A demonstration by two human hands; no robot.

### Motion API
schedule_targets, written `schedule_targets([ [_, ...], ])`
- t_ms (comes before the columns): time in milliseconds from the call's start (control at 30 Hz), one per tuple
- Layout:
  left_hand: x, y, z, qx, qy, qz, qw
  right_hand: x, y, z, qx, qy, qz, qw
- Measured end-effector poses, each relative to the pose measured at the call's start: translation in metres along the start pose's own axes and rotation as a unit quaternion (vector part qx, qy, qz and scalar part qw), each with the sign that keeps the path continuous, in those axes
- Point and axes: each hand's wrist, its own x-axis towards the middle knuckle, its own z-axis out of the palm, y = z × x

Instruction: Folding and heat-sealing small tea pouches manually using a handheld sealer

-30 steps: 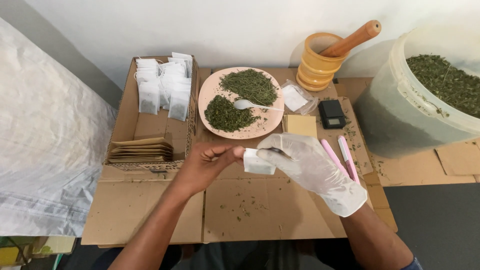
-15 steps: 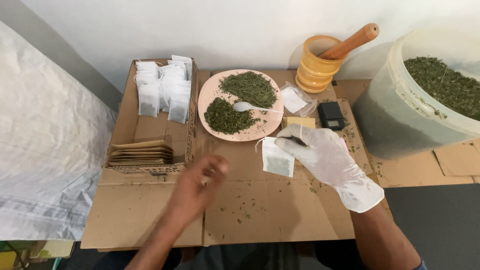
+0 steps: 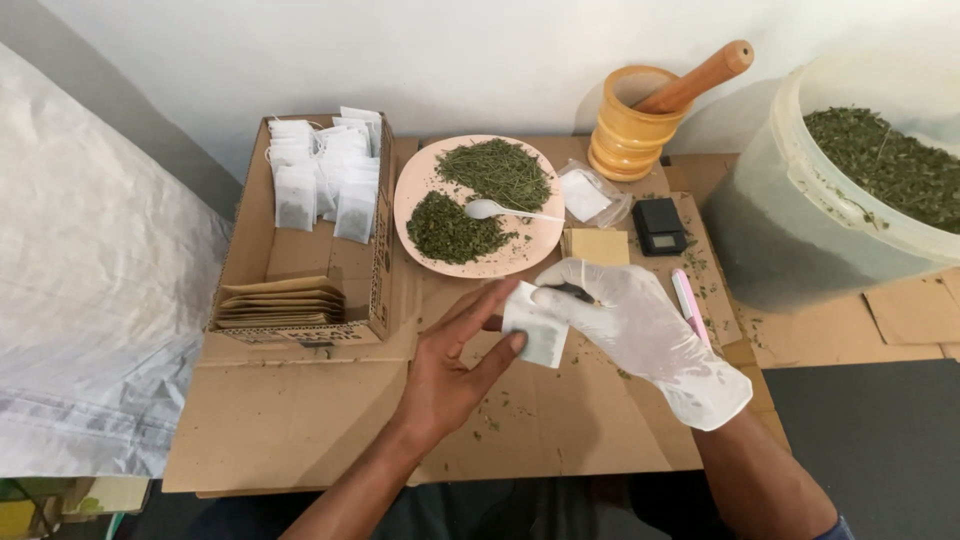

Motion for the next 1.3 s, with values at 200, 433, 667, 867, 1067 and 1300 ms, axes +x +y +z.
schedule_targets([
  [200,0.010,-0.006,0.008,0.007,0.011,0.055,0.998,-0.006,0.018,-0.015,-0.015,0.028,0.012,0.999],
  [433,0.009,0.002,0.020,-0.041,-0.075,0.073,0.994,-0.021,0.030,-0.027,-0.046,0.017,0.015,0.999],
  [667,0.005,0.011,0.018,-0.069,-0.111,0.052,0.990,-0.031,0.019,-0.036,-0.073,-0.003,0.013,0.997],
  [867,0.006,0.001,0.012,-0.037,-0.117,0.047,0.991,-0.031,0.017,-0.033,-0.084,-0.011,0.020,0.996],
  [1067,0.020,-0.018,-0.014,0.073,-0.094,0.064,0.991,-0.022,0.020,-0.054,-0.188,0.064,0.051,0.979],
  [1300,0.024,-0.083,-0.036,0.153,-0.062,0.068,0.984,-0.038,0.074,-0.075,-0.385,-0.001,0.219,0.897],
])
